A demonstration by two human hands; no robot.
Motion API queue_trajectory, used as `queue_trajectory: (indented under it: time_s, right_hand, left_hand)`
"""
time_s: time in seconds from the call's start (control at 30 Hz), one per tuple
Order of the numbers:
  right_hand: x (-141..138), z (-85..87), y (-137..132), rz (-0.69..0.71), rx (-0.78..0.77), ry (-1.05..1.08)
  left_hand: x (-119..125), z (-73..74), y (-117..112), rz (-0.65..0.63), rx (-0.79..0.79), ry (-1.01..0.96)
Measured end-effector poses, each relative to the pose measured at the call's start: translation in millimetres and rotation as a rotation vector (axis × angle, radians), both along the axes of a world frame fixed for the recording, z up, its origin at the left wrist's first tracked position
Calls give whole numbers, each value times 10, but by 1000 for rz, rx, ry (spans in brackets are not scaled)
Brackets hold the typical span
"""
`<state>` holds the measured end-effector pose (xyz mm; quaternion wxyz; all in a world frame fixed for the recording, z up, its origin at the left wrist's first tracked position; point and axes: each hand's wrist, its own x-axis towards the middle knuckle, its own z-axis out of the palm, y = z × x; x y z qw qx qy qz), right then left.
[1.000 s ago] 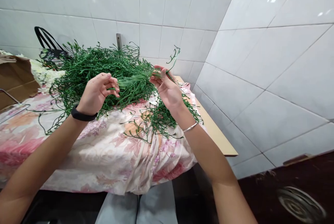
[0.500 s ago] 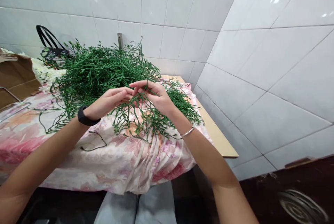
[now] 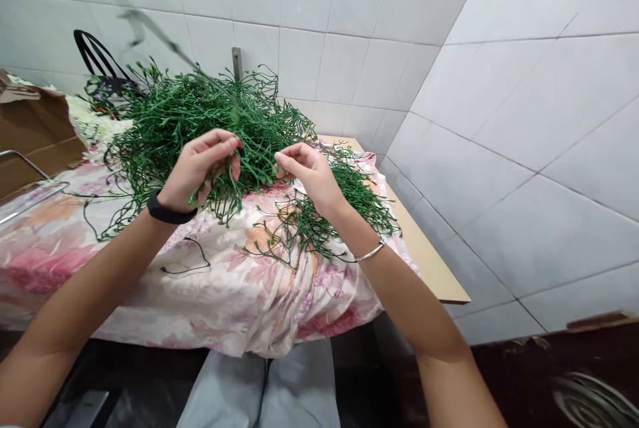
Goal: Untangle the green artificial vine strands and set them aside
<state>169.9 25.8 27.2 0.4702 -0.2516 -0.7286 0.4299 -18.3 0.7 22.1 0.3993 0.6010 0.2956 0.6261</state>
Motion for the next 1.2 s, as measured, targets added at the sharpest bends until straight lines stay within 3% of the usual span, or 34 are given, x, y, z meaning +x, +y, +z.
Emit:
queue_trajectory:
  time_s: [0.07,0.17,0.27,0.33,0.47,0.6,0.73,0.83,1.0,1.1,1.2]
  right_hand:
    - [-21,4,-45,57,40,-114]
    - [-109,4,-236,348,248,-384]
    - [-242,-71,-468,644,532,-621]
    - [-318,-162,-576,726,634,-764]
    - [-377,-286,-606,729,642,-906]
    - [-323,-196,-464,673,585,-861]
    - [-257,-98,-362,699,562,-810]
    - [-271,-149,-404,744,587,-857]
    - [-335,-267,-492,724,552,-896]
    - [-322,-246,-461,718,523,-856]
    - [-284,-196,-414,706,501,-835]
  left_hand:
    - [-74,17,61,158,41,-160]
    - [-187,30,133,353,88,-338]
    - [-281,40,169,485,108,-360]
    - [-332,52,181,552,104,-308]
    - [-413,72,197,623,129,-217]
    - [-454,81,208,670,154,-178]
    - [-433,89,185,636,137,-220]
    - [-403,88,168,647,133,-272]
    - [-390,64,180,640,125,-62]
    - [-379,57,188,578,110,-68]
    - [-348,54,191,599,94,-133]
